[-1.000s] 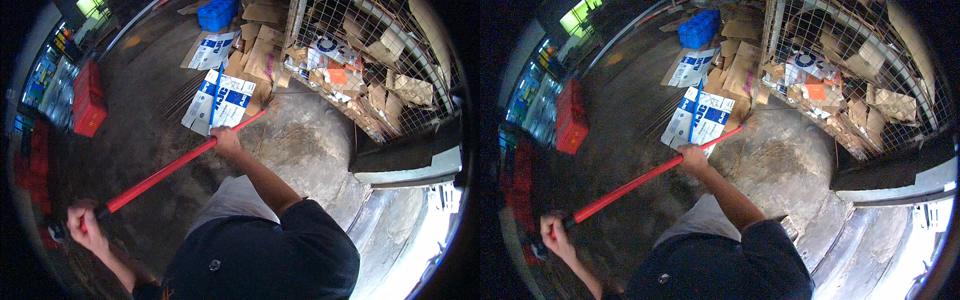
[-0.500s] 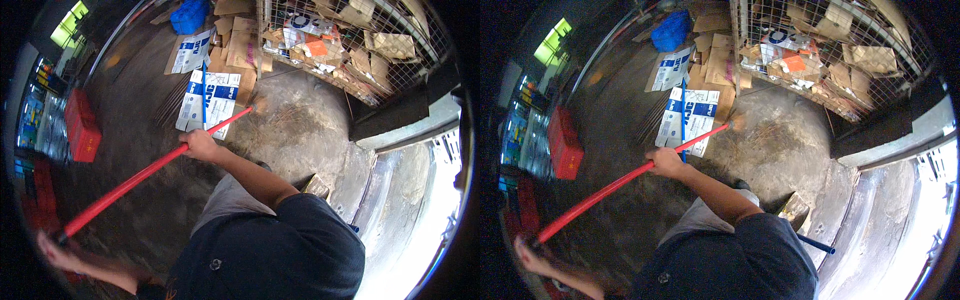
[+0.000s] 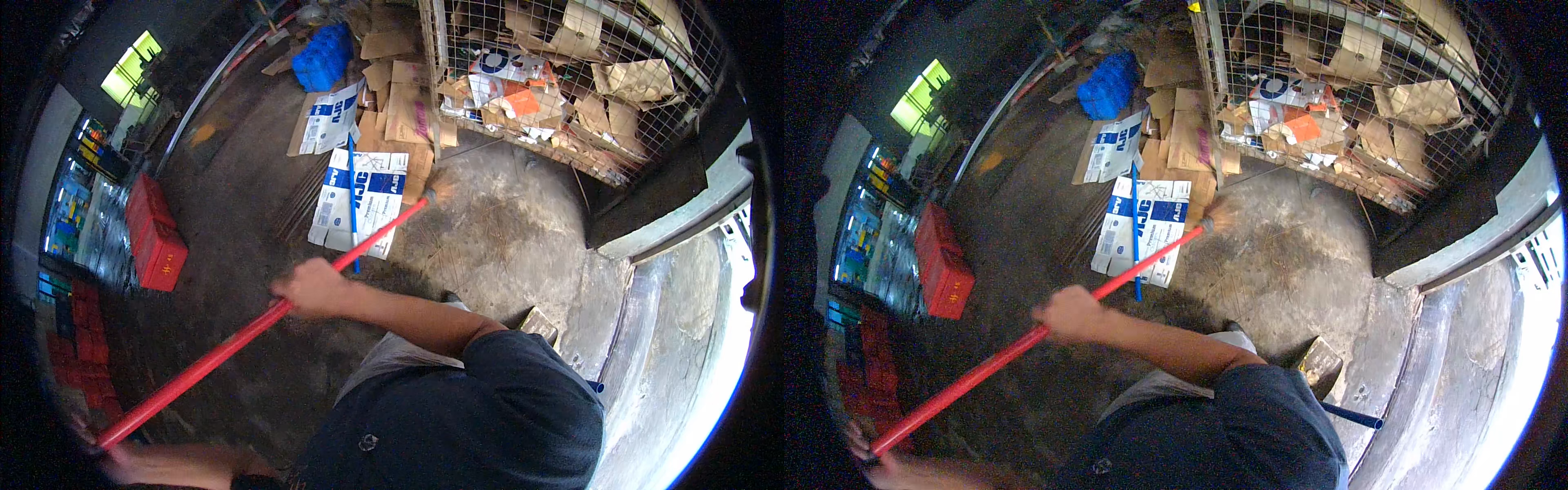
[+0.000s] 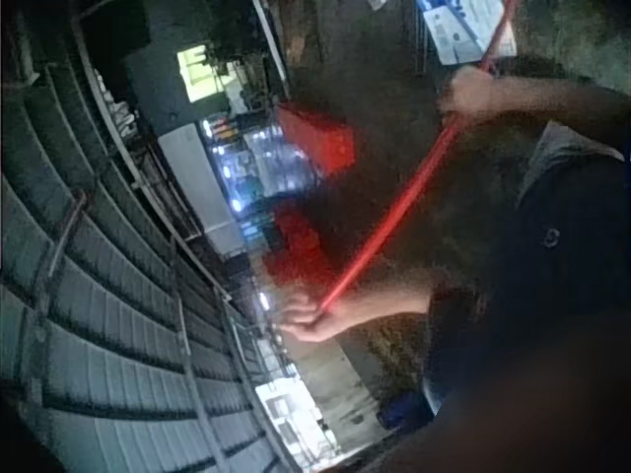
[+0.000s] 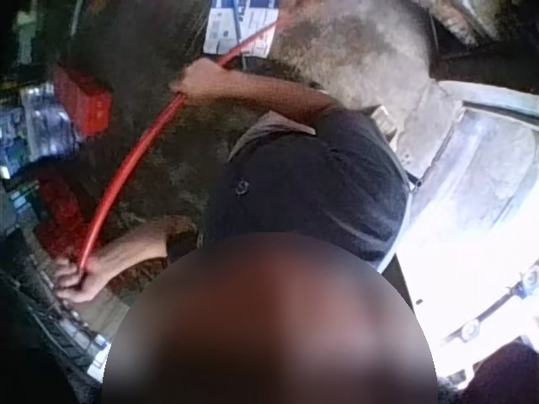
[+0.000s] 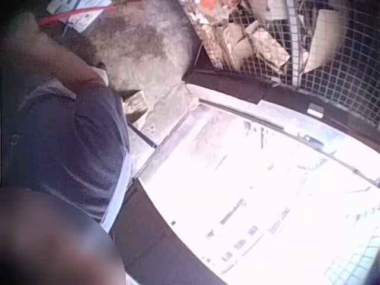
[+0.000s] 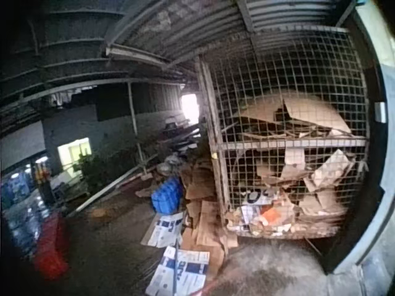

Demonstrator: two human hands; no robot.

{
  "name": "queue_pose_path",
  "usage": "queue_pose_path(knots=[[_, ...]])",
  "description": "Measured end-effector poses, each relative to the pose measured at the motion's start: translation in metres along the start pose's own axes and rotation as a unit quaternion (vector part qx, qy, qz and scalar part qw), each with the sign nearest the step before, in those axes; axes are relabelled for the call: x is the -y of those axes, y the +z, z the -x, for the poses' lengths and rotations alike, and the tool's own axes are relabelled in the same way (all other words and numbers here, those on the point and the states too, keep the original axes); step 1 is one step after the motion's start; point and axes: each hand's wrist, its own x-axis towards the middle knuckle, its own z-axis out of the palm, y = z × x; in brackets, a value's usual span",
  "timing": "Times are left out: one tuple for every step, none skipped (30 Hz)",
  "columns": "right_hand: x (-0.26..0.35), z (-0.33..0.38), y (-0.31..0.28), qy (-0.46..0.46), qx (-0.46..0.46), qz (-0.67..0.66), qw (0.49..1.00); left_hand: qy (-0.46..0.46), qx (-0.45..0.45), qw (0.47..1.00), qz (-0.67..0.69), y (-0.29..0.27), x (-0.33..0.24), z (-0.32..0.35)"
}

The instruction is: The person sweeps debris on a concrete floor using a red-handled broom and a blue-handled dustpan. They gather scattered trash and sweep it into the dustpan, then move toward a wire mesh bin and continue sweeping nearby areas.

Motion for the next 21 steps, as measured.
queue_pose_path(knots=[[-0.021,-0.005,0.007,0.001,-0.012,0.008,1.0,-0.002,-0.001,0.998,-0.056,0.021,0.01,0.034],[-0.049,0.001,0.014,0.044,-0.035,0.011,0.998,0.005,0.013,0.997,-0.071,0.039,0.019,0.069],[-0.075,-0.001,0.021,0.047,-0.111,-0.005,0.993,-0.017,0.057,0.994,-0.09,0.054,0.032,0.101],[-0.1,0.006,0.028,0.053,-0.176,0.006,0.983,-0.055,0.126,0.984,-0.113,0.065,0.048,0.133],[-0.117,0.013,0.035,0.106,-0.104,0.008,0.989,-0.124,0.25,0.96,-0.016,0.071,0.065,0.153],[-0.121,0.014,0.045,0.112,-0.043,-0.009,0.993,-0.18,0.266,0.947,0.01,0.071,0.074,0.159],[-0.118,0.016,0.051,0.13,0.036,-0.022,0.991,-0.198,0.181,0.963,-0.006,0.066,0.078,0.155],[-0.107,0.017,0.055,0.166,0.151,-0.037,0.974,-0.225,0.101,0.969,-0.004,0.057,0.078,0.143],[-0.086,0.013,0.058,0.097,0.143,0.025,0.985,-0.236,0.063,0.969,0.039,0.044,0.069,0.113],[-0.063,0.007,0.055,0.035,0.168,0.078,0.982,-0.232,0.161,0.946,0.158,0.03,0.056,0.079],[-0.041,0.004,0.048,-0.01,0.126,0.063,0.99,-0.228,0.265,0.914,0.203,0.015,0.038,0.044],[-0.02,0.001,0.039,-0.071,0.074,0.034,0.994,-0.248,0.318,0.877,0.262,0.0,0.016,0.014],[-0.006,-0.003,0.027,-0.084,0.056,0.023,0.995,-0.25,0.382,0.84,0.292,-0.012,-0.008,-0.01],[0.004,-0.007,0.014,-0.111,0.015,0.005,0.994,-0.236,0.452,0.807,0.299,-0.019,-0.027,-0.03],[0.011,-0.011,0.004,-0.143,-0.035,-0.018,0.989,-0.227,0.521,0.771,0.287,-0.02,-0.039,-0.045],[0.011,-0.016,-0.003,-0.111,-0.012,-0.004,0.994,-0.234,0.561,0.747,0.271,-0.017,-0.047,-0.049],[0.003,-0.027,-0.008,-0.087,0.002,0.005,0.996,-0.225,0.548,0.752,0.288,-0.008,-0.047,-0.04],[-0.008,-0.04,-0.008,-0.084,-0.02,0.0,0.996,-0.209,0.53,0.764,0.304,0.005,-0.04,-0.022],[-0.03,-0.055,-0.006,-0.086,-0.061,0.031,0.994,-0.191,0.511,0.768,0.336,0.021,-0.029,0.002],[-0.054,-0.069,-0.001,-0.115,-0.138,0.049,0.983,-0.123,0.441,0.838,0.296,0.038,-0.004,0.037],[-0.081,-0.077,0.008,-0.036,-0.092,0.041,0.994,-0.071,0.385,0.901,0.186,0.059,0.019,0.072]])
